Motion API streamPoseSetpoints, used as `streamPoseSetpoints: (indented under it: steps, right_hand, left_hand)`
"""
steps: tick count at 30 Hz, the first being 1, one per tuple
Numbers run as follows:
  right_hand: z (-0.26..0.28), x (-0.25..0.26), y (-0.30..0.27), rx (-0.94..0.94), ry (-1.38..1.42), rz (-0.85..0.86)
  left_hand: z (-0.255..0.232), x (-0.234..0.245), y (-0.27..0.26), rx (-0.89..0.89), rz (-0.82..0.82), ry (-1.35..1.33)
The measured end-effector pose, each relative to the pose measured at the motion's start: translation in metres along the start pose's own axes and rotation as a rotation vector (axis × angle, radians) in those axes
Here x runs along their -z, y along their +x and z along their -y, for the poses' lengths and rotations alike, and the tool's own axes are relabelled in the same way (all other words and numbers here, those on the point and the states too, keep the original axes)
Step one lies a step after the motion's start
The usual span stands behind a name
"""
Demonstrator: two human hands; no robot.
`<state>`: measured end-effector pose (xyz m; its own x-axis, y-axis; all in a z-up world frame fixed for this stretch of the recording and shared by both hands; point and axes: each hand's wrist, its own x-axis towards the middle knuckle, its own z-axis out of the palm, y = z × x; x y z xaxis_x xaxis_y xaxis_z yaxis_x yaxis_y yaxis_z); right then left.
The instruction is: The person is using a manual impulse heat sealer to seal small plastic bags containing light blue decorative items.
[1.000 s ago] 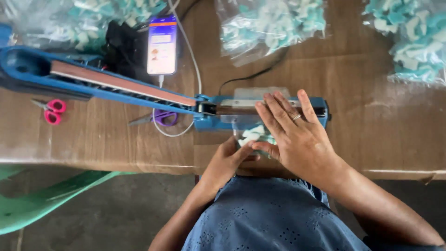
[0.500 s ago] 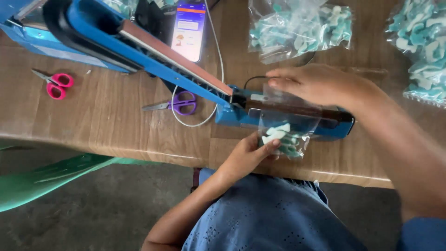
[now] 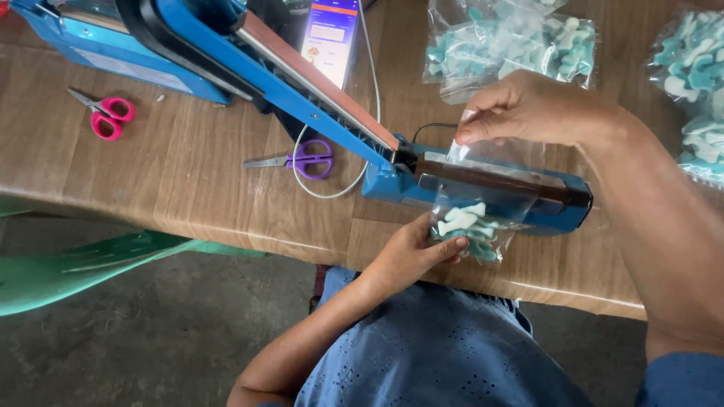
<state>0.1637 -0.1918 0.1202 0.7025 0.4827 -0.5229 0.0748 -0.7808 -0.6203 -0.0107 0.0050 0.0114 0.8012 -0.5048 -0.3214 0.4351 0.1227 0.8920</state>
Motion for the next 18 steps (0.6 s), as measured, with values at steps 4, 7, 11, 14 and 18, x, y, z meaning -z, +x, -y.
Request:
streamPoseSetpoints:
  steps: [4, 7, 11, 14, 18]
  right_hand:
    - [0.011, -0.008, -0.012, -0.07, 0.028, -0.073]
    - [-0.018, -0.016, -0.005, 0.196, 0.061, -0.167]
    - [-0.043, -0.022, 0.002, 0.549, 0.134, -0.239]
    - [-0.052, -0.023, 0.001, 0.617, 0.192, -0.258]
    - [-0.053, -0.021, -0.01, 0.633, 0.272, -0.289]
  left_hand:
    - [-0.019, -0.004, -0.01, 0.049, -0.035, 0.128]
    - [-0.021, -0.008, -0.013, 0.075, -0.065, 0.112]
    - [-0.031, -0.013, -0.019, 0.068, -0.081, 0.168]
    - [-0.039, -0.016, -0.025, 0.071, -0.101, 0.235]
    - [-0.048, -0.021, -0.031, 0.022, -0.107, 0.359]
